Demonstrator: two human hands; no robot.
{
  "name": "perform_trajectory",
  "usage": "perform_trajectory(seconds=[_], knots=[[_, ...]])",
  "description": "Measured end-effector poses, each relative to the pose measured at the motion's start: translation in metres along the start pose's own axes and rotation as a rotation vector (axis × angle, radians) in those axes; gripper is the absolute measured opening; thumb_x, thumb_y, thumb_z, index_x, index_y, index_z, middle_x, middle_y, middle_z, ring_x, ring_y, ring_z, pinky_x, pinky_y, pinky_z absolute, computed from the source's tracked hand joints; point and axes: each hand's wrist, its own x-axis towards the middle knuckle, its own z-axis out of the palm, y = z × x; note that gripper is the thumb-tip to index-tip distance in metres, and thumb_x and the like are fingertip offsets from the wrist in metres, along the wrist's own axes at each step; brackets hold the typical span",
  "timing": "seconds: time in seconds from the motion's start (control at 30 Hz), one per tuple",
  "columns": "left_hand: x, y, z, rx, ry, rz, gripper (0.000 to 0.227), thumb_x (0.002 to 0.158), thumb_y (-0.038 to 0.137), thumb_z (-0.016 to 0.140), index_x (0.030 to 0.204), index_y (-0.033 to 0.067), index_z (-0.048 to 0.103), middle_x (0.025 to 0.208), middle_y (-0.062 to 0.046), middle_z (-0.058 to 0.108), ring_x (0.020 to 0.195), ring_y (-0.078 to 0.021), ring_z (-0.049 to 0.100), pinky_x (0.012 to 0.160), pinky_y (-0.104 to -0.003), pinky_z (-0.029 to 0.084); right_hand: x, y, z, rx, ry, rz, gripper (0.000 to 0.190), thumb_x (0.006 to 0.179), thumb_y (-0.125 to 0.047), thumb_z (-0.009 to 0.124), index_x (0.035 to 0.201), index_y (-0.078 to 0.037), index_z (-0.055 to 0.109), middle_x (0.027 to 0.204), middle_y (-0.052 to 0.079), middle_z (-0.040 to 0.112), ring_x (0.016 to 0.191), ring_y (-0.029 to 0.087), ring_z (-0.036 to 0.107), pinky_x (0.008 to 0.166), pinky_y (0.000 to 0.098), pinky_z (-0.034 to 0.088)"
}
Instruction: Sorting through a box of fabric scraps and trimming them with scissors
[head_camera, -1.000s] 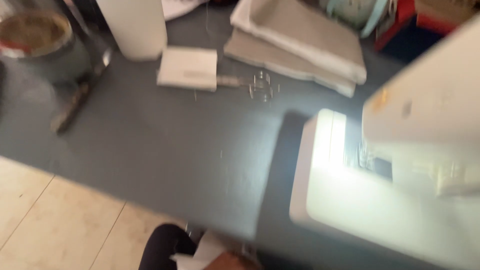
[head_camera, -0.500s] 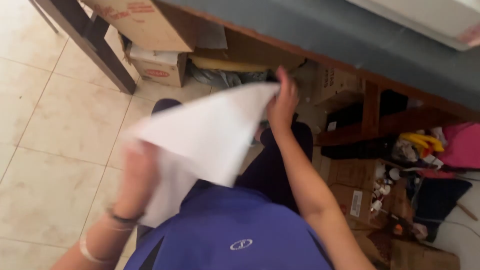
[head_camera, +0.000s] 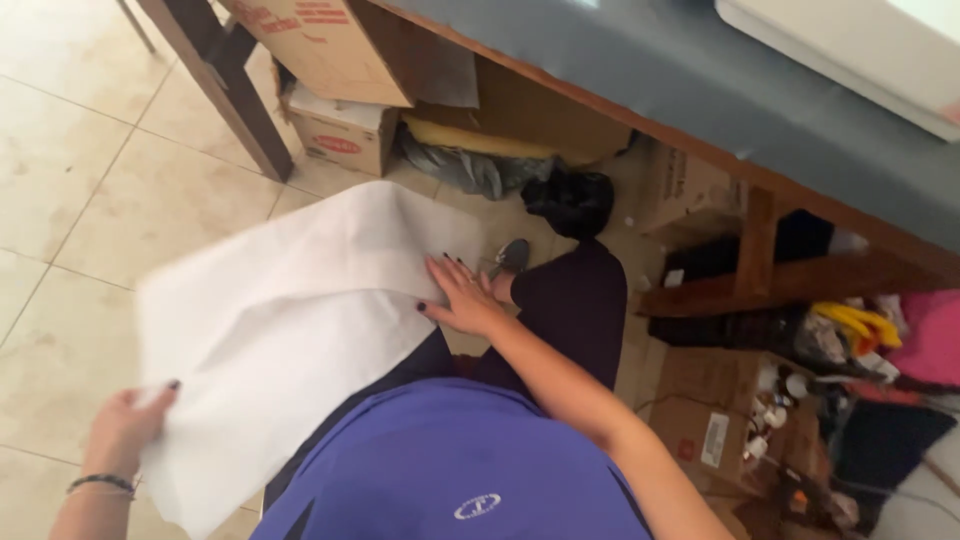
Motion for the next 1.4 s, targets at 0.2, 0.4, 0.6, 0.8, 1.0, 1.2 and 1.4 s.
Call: perform_trajectory(seconds=[0.2,0.4,0.6,0.8,1.0,1.2,1.4], knots=[[-0.026,0.067,0.027,0.046,0.089,0.421,0.082,0.084,0.042,0.072,0.152,0.0061,0.044,0.147,-0.018,0.054,0.129,-0.0344,0.057,0.105,-0.048,0.044,0.027,0.030,0.032,0.204,0.239,-0.300,0.084,0.100,-0.044,0.056,0.164,-0.020,0.007,0.170,0.020,0.010,0.157,0.039,0.014,0.122,0.0545,0.022],[-0.164,0.242,0.033,-0.109,-0.068,0.930,0.082,0.089,0.044,0.064,0.157,0.0092,0.035,0.151,-0.035,0.039,0.139,-0.0559,0.037,0.116,-0.065,0.030,0.024,0.024,0.033,0.281,0.110,-0.342,0.079,0.100,-0.048,0.057,0.165,-0.023,0.019,0.162,0.021,0.031,0.146,0.042,0.033,0.118,0.0581,0.032],[-0.150,0.274,0.026,0.329,0.092,1.043,0.066,0.086,0.059,0.061,0.142,0.0254,0.051,0.140,-0.015,0.055,0.127,-0.0408,0.058,0.108,-0.057,0.041,0.052,0.028,-0.052,0.282,0.272,-0.284,0.028,0.096,-0.015,0.064,0.122,-0.017,0.073,0.115,0.009,0.075,0.111,0.029,0.070,0.093,0.0408,0.056],[-0.112,0.383,0.107,-0.605,-0.215,1.138,0.026,0.092,0.026,0.068,0.117,0.0188,0.070,0.103,-0.009,0.071,0.087,-0.0318,0.074,0.077,-0.042,0.057,0.228,-0.015,-0.200,0.494,0.688,-0.358,0.041,0.098,-0.023,0.069,0.134,-0.004,0.062,0.130,0.018,0.067,0.125,0.030,0.060,0.110,0.0454,0.045],[-0.054,0.410,0.248,-0.547,-0.441,0.884,0.027,0.085,0.032,0.072,0.111,0.0223,0.072,0.097,-0.005,0.075,0.087,-0.0315,0.073,0.075,-0.045,0.058,0.316,-0.040,-0.237,0.551,0.756,-0.258,0.047,0.099,-0.037,0.071,0.134,-0.006,0.063,0.134,0.014,0.066,0.131,0.026,0.056,0.116,0.0440,0.040],[-0.046,0.411,0.211,-0.548,-0.410,0.798,0.023,0.083,0.034,0.072,0.105,0.0259,0.071,0.091,-0.002,0.076,0.084,-0.0328,0.073,0.074,-0.046,0.058,0.336,0.008,-0.236,0.441,0.755,-0.095,0.045,0.097,-0.036,0.070,0.132,-0.009,0.066,0.130,0.014,0.067,0.128,0.030,0.058,0.113,0.0451,0.042],[-0.038,0.412,0.206,-0.919,-0.242,0.714,0.017,0.090,0.025,0.069,0.107,0.0215,0.070,0.092,-0.005,0.072,0.080,-0.0265,0.071,0.069,-0.037,0.057,0.275,0.083,-0.227,0.330,0.797,0.108,0.042,0.095,-0.035,0.070,0.131,-0.012,0.068,0.126,0.014,0.069,0.125,0.033,0.060,0.110,0.0462,0.044]])
